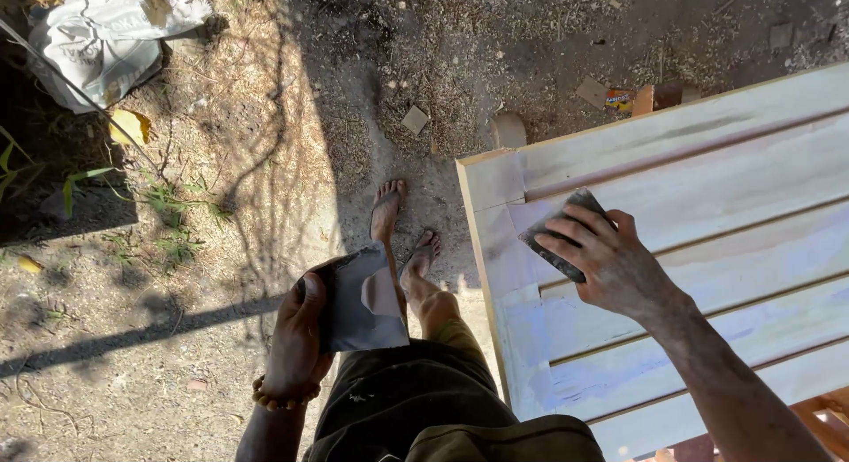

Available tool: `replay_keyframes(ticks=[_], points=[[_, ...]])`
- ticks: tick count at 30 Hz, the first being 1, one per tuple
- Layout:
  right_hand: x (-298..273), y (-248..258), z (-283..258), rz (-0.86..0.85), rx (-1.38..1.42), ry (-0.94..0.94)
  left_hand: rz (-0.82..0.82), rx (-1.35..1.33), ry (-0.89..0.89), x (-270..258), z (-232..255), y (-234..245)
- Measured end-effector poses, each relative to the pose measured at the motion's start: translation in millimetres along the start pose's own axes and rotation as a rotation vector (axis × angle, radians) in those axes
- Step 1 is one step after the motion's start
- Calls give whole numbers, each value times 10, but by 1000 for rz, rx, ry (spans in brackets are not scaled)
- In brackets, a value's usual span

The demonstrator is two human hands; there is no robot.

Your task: Applying wood filler or putty to the seams of a wooden furniture panel using a scraper tool.

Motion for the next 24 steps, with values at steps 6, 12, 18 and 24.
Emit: replay_keyframes(ticks=[6, 12, 18, 24], points=[[337, -101, -218, -39, -339, 412, 79, 66, 48, -254, -302, 295], [593, -135, -249, -225, -475, 490, 193, 40, 119, -349, -394, 272], [428, -233, -196, -396, -511, 445, 180, 117, 110, -288, -338, 108], [244, -374, -30, -594, -525, 320, 124, 39, 91, -260, -348, 77]])
Point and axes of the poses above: each hand's wrist, its own x-axis towards the middle knuckle, its own y-axis out of the back of the hand, z = x × y, the point moved 9 cm from there along x, towards the middle knuckle, and after that the axes turned 6 degrees about -z, right-handed, at the moved point
